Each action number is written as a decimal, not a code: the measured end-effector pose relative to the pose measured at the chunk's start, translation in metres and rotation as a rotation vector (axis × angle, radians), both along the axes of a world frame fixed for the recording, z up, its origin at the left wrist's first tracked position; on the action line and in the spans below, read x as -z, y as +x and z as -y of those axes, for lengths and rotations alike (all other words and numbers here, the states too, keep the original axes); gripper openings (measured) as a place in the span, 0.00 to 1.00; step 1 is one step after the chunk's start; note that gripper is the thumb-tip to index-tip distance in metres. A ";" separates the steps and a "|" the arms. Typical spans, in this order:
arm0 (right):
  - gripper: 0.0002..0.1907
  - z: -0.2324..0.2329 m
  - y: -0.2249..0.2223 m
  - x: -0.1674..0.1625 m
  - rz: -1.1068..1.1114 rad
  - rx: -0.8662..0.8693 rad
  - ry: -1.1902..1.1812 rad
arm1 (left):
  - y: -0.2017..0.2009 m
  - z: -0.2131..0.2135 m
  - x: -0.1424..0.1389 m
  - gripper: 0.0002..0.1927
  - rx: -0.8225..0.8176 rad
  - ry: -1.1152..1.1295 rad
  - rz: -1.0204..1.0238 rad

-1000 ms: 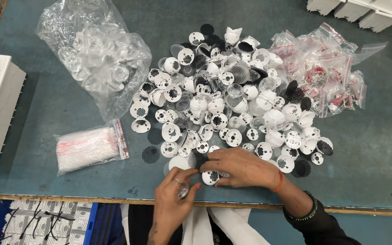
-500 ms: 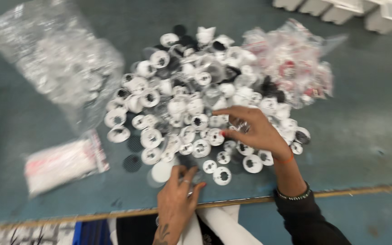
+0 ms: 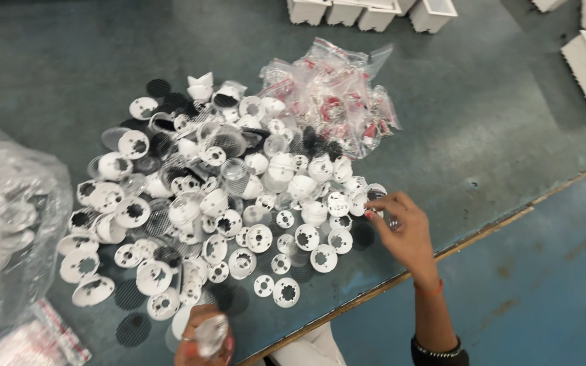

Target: The person sorts through a large pile of small white plastic fixture parts, black mesh discs, and clear plastic covers spread on a workbench. They pick out the clear plastic pieces one at a time and place them into a separate pile and a plastic bag on the table.

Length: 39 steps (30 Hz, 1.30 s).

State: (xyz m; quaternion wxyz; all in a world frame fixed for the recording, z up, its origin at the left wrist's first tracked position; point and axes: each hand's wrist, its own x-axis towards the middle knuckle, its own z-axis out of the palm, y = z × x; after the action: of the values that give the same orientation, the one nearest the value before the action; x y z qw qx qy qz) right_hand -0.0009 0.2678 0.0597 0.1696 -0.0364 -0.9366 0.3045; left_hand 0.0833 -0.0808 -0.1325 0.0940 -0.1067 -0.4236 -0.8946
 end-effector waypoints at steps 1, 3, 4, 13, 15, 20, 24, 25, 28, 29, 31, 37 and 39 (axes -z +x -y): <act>0.10 0.000 0.004 0.003 0.001 -0.005 -0.008 | -0.001 0.004 0.014 0.27 0.149 0.291 -0.013; 0.09 0.002 0.008 0.007 -0.002 -0.019 -0.025 | -0.003 0.009 0.038 0.27 0.392 0.646 -0.097; 0.09 0.003 0.009 0.009 0.030 -0.083 -0.049 | -0.004 0.012 0.047 0.28 0.526 0.803 -0.143; 0.08 0.023 -0.024 0.009 0.033 -0.097 0.123 | -0.005 0.021 0.061 0.26 0.635 0.888 -0.149; 0.10 0.023 -0.040 0.009 0.029 -0.046 0.168 | -0.012 0.018 0.056 0.26 0.656 0.868 -0.190; 0.13 0.023 -0.066 0.014 0.122 -0.098 0.253 | -0.013 0.019 0.043 0.25 0.640 0.837 -0.132; 0.10 0.020 -0.076 0.019 0.156 -0.087 0.269 | -0.016 0.015 0.042 0.25 0.642 0.845 -0.152; 0.11 0.018 -0.077 0.019 0.175 -0.101 0.284 | -0.016 0.015 0.043 0.25 0.638 0.844 -0.147; 0.11 0.011 -0.082 0.019 0.202 -0.143 0.308 | -0.015 0.016 0.044 0.25 0.634 0.838 -0.130; 0.11 0.009 -0.083 0.019 0.191 -0.155 0.304 | -0.015 0.016 0.045 0.25 0.635 0.838 -0.131; 0.10 0.008 -0.085 0.020 0.172 -0.161 0.290 | -0.015 0.016 0.046 0.25 0.637 0.837 -0.132; 0.08 0.006 -0.089 0.020 0.073 -0.127 0.258 | -0.018 0.017 0.047 0.24 0.662 0.838 -0.147; 0.09 0.005 -0.089 0.018 0.134 -0.142 0.267 | -0.016 0.019 0.046 0.24 0.658 0.832 -0.127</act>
State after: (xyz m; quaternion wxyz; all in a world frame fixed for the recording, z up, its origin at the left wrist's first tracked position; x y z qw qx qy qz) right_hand -0.0897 0.2625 0.0412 0.0883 0.0326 -0.9782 0.1853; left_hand 0.0673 -0.0996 -0.1790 -0.1318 -0.2415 0.0295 -0.9609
